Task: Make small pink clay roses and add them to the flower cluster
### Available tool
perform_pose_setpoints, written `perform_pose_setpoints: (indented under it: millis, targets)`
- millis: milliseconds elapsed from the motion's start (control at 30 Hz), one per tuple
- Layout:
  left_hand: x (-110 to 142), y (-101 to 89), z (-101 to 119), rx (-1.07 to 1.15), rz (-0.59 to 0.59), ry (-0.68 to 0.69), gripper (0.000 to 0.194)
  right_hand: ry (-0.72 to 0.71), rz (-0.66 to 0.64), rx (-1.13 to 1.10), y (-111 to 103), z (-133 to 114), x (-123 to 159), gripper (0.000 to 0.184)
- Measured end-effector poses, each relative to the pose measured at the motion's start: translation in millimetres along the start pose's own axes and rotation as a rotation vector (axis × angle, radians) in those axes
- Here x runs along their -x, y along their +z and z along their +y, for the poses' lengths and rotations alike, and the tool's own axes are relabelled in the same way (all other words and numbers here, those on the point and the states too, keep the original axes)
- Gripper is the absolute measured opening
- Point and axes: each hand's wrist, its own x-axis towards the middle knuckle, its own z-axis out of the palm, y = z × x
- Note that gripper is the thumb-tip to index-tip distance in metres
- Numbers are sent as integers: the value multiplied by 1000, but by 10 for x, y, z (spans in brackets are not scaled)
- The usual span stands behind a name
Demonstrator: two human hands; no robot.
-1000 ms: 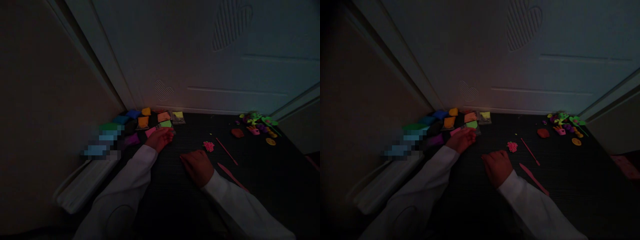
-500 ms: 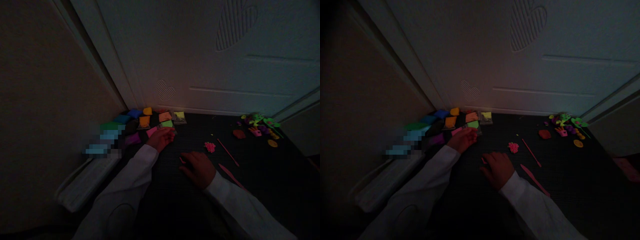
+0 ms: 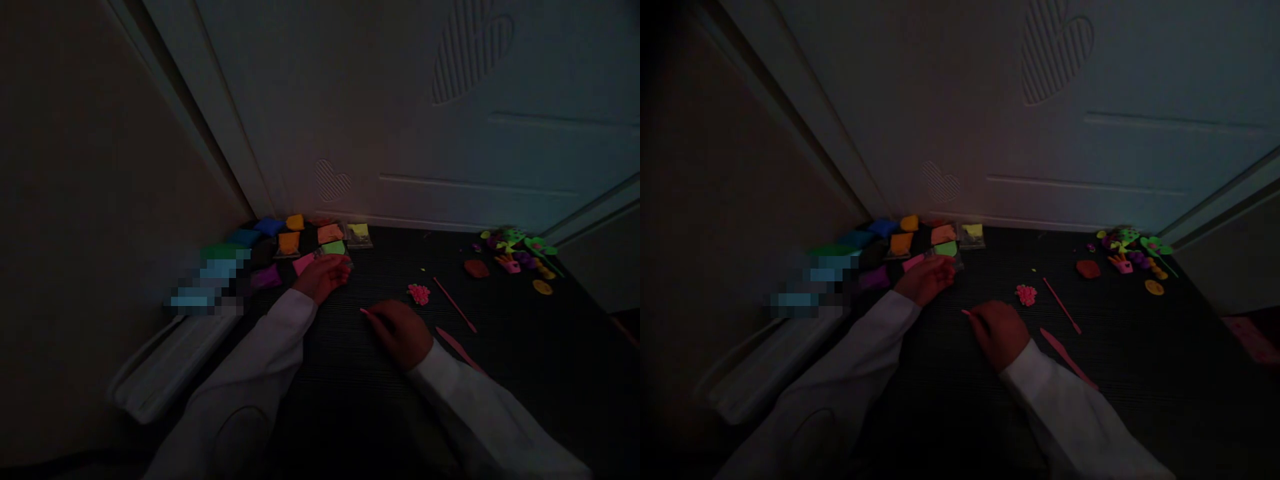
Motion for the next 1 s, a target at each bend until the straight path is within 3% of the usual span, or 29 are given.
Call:
perform_pose_setpoints:
  millis: [200, 300, 700, 1000]
  targets:
    - [42, 51, -71, -359, -159, 63, 18, 186, 140, -294, -36, -2, -65, 19]
    - [53, 47, -80, -393, -191, 59, 22, 231, 195, -380, 9, -14, -115, 21]
    - [40, 73, -96, -399, -163, 63, 24, 87, 416, -375, 192, 4, -347, 16]
    - [6, 50, -131, -382, -87, 91, 24, 104, 494, -423, 247, 30, -432, 15]
